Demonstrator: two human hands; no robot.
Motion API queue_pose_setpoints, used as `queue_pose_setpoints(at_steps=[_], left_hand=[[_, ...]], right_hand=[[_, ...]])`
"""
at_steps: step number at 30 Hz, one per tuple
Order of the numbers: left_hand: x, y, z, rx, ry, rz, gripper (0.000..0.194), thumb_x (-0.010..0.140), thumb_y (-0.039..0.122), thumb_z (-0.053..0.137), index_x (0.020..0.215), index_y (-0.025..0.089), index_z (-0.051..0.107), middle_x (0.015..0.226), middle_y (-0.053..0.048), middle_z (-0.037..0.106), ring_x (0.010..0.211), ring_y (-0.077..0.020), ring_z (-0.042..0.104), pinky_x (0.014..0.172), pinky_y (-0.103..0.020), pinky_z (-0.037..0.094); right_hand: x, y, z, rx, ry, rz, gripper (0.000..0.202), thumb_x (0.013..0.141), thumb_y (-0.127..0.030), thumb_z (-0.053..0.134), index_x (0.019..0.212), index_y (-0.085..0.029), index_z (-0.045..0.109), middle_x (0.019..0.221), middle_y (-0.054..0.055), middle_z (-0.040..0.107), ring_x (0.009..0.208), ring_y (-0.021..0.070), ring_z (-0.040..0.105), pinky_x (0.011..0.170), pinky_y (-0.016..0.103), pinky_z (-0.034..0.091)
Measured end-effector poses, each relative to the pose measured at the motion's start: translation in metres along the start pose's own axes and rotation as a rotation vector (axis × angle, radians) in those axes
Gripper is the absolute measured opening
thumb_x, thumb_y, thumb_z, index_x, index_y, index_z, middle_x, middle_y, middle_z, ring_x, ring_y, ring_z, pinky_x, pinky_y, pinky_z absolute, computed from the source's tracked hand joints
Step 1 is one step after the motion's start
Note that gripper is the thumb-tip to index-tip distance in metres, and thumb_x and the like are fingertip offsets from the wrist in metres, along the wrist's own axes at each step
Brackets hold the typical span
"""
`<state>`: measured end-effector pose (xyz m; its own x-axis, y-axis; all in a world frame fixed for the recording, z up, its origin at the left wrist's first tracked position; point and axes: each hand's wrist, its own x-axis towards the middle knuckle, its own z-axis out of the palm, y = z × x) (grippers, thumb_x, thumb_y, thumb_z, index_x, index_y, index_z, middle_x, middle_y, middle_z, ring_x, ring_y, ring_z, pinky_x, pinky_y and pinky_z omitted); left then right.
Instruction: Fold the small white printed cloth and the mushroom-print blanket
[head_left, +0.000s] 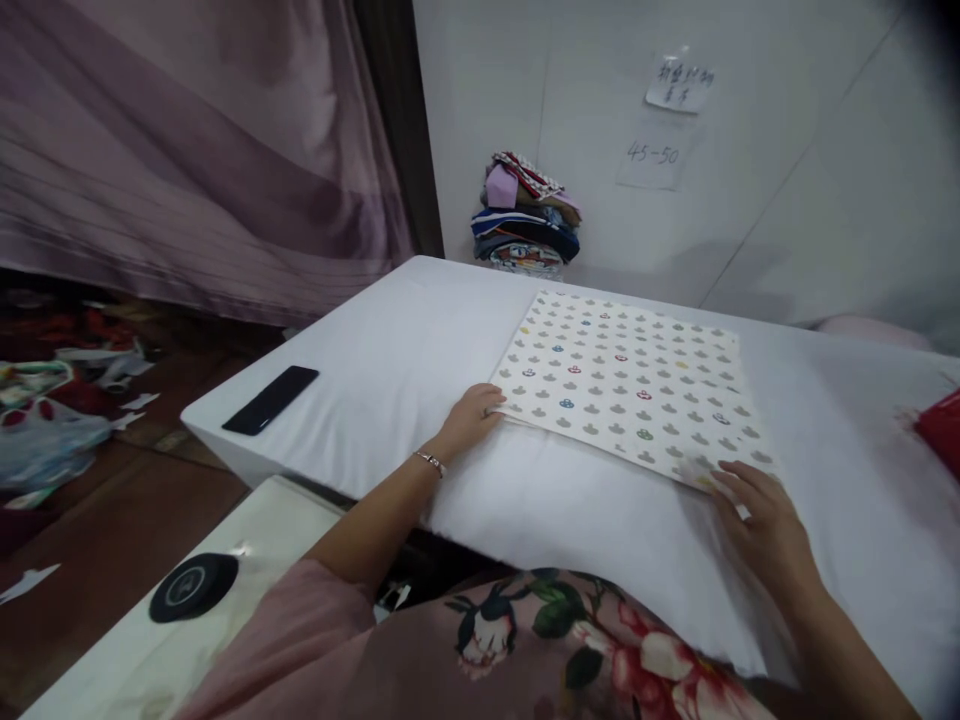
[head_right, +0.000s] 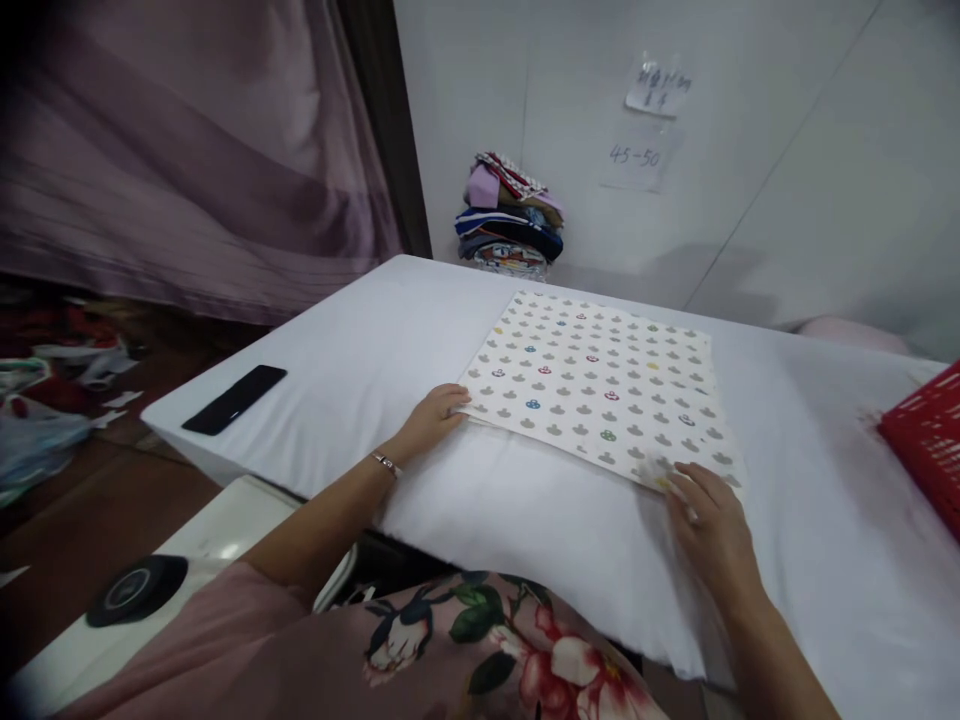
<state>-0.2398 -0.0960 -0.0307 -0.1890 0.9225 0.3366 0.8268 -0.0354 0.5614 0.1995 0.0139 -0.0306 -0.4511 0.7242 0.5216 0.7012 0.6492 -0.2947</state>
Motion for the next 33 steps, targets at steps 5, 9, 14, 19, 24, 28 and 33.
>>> queue_pose_setpoints(at_steps=[5,9,14,19,24,28,33], left_hand=[[-0.010,0.003,-0.003,-0.021,0.105,-0.191,0.029,0.077,0.022,0.055,0.104,0.021,0.061,0.110,-0.003,0.058,0.093,-0.0153,0.057,0.086,-0.029,0.047],[-0.014,0.008,-0.003,-0.003,0.102,-0.264,0.023,0.078,0.023,0.053,0.098,0.021,0.063,0.093,-0.001,0.061,0.074,-0.0122,0.058,0.073,-0.026,0.048],[-0.013,0.013,-0.002,0.038,0.111,-0.312,0.027,0.078,0.022,0.051,0.102,0.023,0.063,0.087,0.000,0.065,0.079,-0.0150,0.059,0.077,-0.028,0.046],[-0.014,0.015,-0.001,-0.018,0.118,-0.335,0.031,0.077,0.022,0.049,0.103,0.025,0.065,0.086,0.001,0.067,0.078,-0.0159,0.059,0.077,-0.029,0.047],[-0.014,0.013,0.002,-0.241,0.076,-0.440,0.030,0.077,0.032,0.051,0.100,0.023,0.067,0.068,0.003,0.062,0.063,-0.0129,0.056,0.062,-0.024,0.045],[-0.007,0.011,0.006,-0.319,0.128,-0.457,0.030,0.075,0.042,0.054,0.091,0.021,0.069,0.068,0.003,0.061,0.062,-0.0118,0.054,0.059,-0.022,0.042],[0.002,0.010,0.005,-0.236,0.189,-0.498,0.022,0.074,0.035,0.054,0.085,0.021,0.068,0.063,0.003,0.057,0.059,-0.0115,0.052,0.056,-0.022,0.038]], right_hand=[[0.006,0.006,0.016,0.016,-0.175,-0.012,0.030,0.083,-0.042,0.046,0.094,-0.021,0.063,0.099,0.009,0.065,0.095,0.0253,0.060,0.084,0.041,0.049],[0.000,0.006,0.024,-0.006,-0.156,-0.021,0.034,0.082,-0.043,0.044,0.097,-0.020,0.064,0.104,0.010,0.064,0.100,0.0271,0.058,0.091,0.045,0.045],[0.000,-0.005,0.026,0.066,-0.187,0.001,0.035,0.082,-0.044,0.045,0.100,-0.022,0.065,0.111,0.008,0.062,0.105,0.0257,0.056,0.095,0.044,0.043],[0.012,-0.017,0.032,0.140,-0.245,-0.020,0.031,0.082,-0.042,0.048,0.098,-0.022,0.065,0.111,0.008,0.062,0.104,0.0253,0.056,0.094,0.043,0.044],[0.018,-0.019,0.051,0.160,-0.178,-0.086,0.030,0.081,-0.039,0.050,0.099,-0.020,0.066,0.110,0.010,0.062,0.102,0.0255,0.056,0.091,0.043,0.045],[0.015,-0.018,0.058,0.192,-0.131,-0.101,0.028,0.082,-0.035,0.051,0.102,-0.021,0.065,0.111,0.009,0.061,0.103,0.0243,0.056,0.092,0.042,0.044],[0.013,-0.015,0.057,0.201,-0.141,-0.059,0.028,0.082,-0.035,0.052,0.104,-0.023,0.064,0.113,0.007,0.061,0.106,0.0230,0.055,0.095,0.042,0.043]])
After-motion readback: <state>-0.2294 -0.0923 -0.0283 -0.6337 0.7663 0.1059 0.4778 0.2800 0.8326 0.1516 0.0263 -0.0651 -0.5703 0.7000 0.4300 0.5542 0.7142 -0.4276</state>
